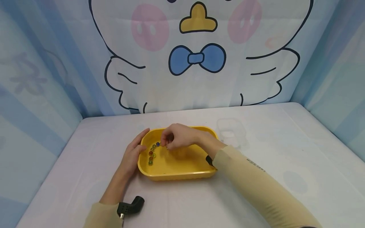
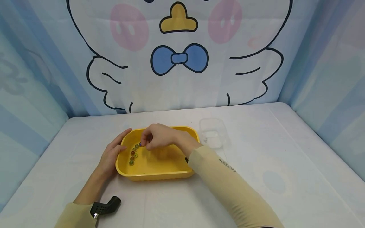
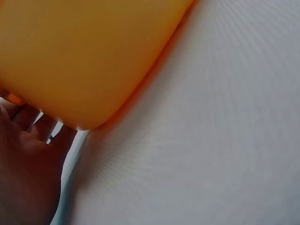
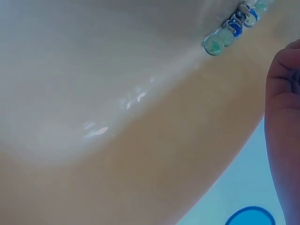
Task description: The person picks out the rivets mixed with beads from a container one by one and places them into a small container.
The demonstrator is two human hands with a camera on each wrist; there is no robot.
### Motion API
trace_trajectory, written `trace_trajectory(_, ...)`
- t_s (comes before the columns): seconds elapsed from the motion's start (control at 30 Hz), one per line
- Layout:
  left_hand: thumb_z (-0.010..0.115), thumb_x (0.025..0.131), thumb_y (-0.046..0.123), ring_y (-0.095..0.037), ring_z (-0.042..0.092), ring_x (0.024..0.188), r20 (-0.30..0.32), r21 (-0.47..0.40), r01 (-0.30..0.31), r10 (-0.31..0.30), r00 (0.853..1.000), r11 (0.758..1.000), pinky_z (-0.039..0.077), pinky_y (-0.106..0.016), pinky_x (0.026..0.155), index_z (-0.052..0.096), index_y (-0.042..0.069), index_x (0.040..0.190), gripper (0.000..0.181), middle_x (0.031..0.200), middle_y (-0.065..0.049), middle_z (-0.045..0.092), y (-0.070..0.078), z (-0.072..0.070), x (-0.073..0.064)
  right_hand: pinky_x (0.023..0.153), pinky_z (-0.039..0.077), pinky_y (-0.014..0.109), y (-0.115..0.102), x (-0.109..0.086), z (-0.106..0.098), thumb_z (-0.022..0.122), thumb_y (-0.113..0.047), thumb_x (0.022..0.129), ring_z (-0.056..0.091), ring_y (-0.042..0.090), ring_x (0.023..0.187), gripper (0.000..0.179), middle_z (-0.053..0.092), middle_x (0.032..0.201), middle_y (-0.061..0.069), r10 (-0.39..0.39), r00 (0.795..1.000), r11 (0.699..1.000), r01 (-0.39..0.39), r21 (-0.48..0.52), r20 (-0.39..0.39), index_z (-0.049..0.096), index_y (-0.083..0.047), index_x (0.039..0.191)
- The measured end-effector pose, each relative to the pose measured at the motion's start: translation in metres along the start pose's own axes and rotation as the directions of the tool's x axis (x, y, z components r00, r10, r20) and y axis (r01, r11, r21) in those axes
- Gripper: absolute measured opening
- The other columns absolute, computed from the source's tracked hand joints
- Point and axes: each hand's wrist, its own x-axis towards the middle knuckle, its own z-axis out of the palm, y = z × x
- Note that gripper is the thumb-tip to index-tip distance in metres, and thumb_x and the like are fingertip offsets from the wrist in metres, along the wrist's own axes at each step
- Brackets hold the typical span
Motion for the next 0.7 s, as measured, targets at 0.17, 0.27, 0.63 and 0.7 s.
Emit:
trace_trajectory(0.17, 0.037, 0.094, 0.005, -0.021, 0.019, 0.151, -0.002, 0.007, 0.001, -0.001, 1.0, 1.0, 0.013, -0.045, 0.122, 0.034, 0.014, 0.158, 0.065, 0.164, -0.002, 0.027, 0.0, 0.001, 0.0, 0.071, 0.049, 0.023, -0.003, -0.002, -0.004, 0.066, 0.001, 0.084, 0.055, 0.015, 0.078, 0.014, 0.065, 0.088, 0.002, -0.019, 0.999, 1.0, 0.019, 0.015, -0.027, 0.069, 0.003, 0.098)
trace_trajectory(0.27, 0.037, 0.094, 0.005, -0.021, 0.019, 0.151, -0.004, 0.012, 0.005, -0.005, 1.0, 1.0, 0.014, -0.045, 0.122, 0.034, 0.015, 0.159, 0.065, 0.164, -0.001, 0.027, 0.0, 0.001, 0.0, 0.07, 0.048, 0.023, -0.005, -0.003, -0.007, 0.066, 0.001, 0.084, 0.054, 0.015, 0.077, 0.015, 0.064, 0.086, 0.003, -0.025, 0.999, 0.999, 0.026, 0.021, -0.04, 0.069, 0.003, 0.099)
trace_trajectory(0.63, 0.037, 0.095, 0.005, -0.021, 0.019, 0.151, -0.008, 0.028, 0.019, -0.019, 1.0, 0.999, 0.013, -0.046, 0.122, 0.033, 0.015, 0.159, 0.065, 0.165, -0.001, 0.026, 0.001, 0.001, 0.0, 0.074, 0.052, 0.026, -0.018, -0.011, -0.023, 0.065, 0.001, 0.086, 0.056, 0.021, 0.083, 0.015, 0.064, 0.09, 0.005, -0.011, 0.995, 0.999, 0.016, 0.049, -0.097, 0.069, 0.001, 0.1)
trace_trajectory(0.7, 0.036, 0.095, 0.005, -0.021, 0.019, 0.151, -0.008, 0.031, 0.017, -0.017, 1.0, 0.999, 0.013, -0.046, 0.122, 0.033, 0.015, 0.159, 0.065, 0.164, -0.002, 0.026, 0.001, 0.001, 0.0, 0.075, 0.051, 0.026, -0.019, -0.012, -0.026, 0.065, 0.001, 0.087, 0.056, 0.021, 0.084, 0.015, 0.064, 0.09, 0.005, -0.009, 0.994, 0.999, 0.014, 0.048, -0.107, 0.069, 0.001, 0.101)
